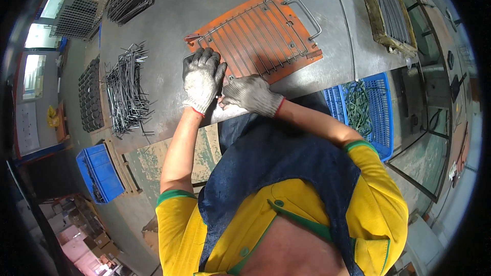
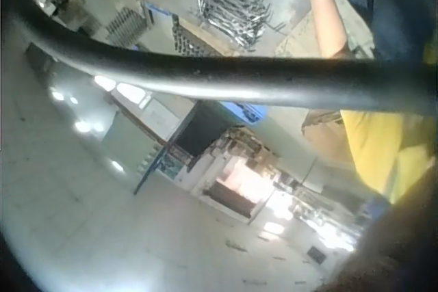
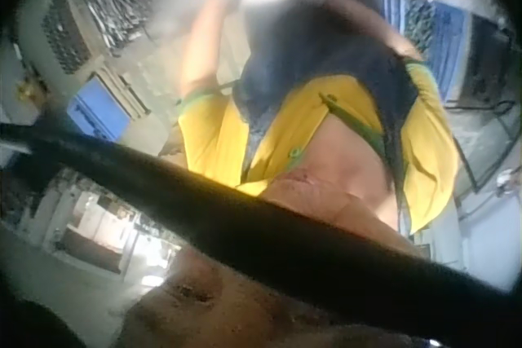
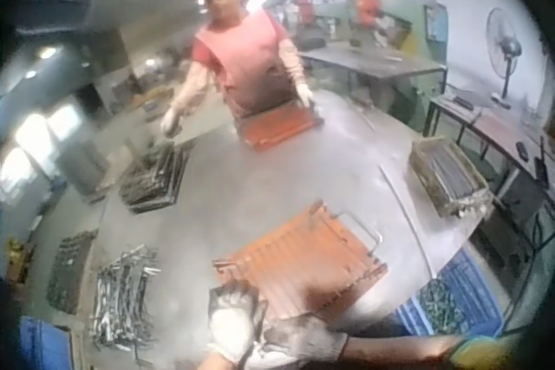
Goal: The person assembles metal grids by inserting metal rods into slots on an orange jig. They pick up rods from a nearby container, place them into the jig, and then remove the assembled grid to place it on a stack. The process is repeated continuously throughout the video.
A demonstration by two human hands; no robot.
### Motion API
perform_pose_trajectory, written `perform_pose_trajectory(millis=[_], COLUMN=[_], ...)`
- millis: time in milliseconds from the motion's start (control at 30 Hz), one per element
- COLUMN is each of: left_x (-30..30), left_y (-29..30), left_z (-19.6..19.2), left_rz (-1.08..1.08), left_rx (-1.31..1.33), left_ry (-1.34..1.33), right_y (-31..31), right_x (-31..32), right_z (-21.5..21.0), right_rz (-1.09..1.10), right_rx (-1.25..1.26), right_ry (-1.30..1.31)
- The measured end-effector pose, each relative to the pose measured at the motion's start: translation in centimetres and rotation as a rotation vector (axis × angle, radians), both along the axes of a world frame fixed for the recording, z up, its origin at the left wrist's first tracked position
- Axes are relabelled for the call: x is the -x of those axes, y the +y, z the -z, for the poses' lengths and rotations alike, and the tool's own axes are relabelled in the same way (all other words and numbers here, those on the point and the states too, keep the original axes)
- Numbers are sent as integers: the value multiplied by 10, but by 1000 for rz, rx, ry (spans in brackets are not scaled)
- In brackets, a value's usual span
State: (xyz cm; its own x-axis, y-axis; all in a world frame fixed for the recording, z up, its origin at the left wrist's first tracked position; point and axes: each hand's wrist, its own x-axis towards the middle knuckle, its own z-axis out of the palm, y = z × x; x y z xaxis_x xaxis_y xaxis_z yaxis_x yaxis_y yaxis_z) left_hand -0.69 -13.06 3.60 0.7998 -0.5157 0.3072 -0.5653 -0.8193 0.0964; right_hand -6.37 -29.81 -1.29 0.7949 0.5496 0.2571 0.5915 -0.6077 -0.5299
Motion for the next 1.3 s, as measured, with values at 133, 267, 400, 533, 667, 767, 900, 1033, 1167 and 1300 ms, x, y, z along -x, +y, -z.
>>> perform_pose_trajectory(millis=[133, 267, 400, 533, 667, 767, 900, 1033, 1167, 1300], left_x=[0, 0, 2, 0, -1, -5, 5, 14, 23, 17], left_y=[2, 0, 1, -1, -4, -9, -11, 2, 28, 57], left_z=[3, 3, 7, 3, 3, -6, -12, 26, 39, 24], left_rz=[-38, -39, -41, -49, -25, -5, -61, -353, -563, -572], left_rx=[2, 23, 28, 0, 5, -21, 74, 601, 1228, 1033], left_ry=[-9, -39, -27, 1, -12, 90, 64, -102, 304, 954], right_y=[-2, -26, -17, 16, 33, 40, 23, -40, -139, -251], right_x=[-22, -61, -124, -166, -194, -215, -187, -153, -95, -55], right_z=[-21, -6, -45, -63, -60, -43, -57, -57, -99, -39], right_rz=[-237, -94, 174, 142, 89, 39, 94, 192, 593, 908], right_rx=[152, 77, -55, 124, 285, 327, 126, -366, -408, 69], right_ry=[-156, -441, 58, 170, 257, 255, 328, 244, 199, -240])
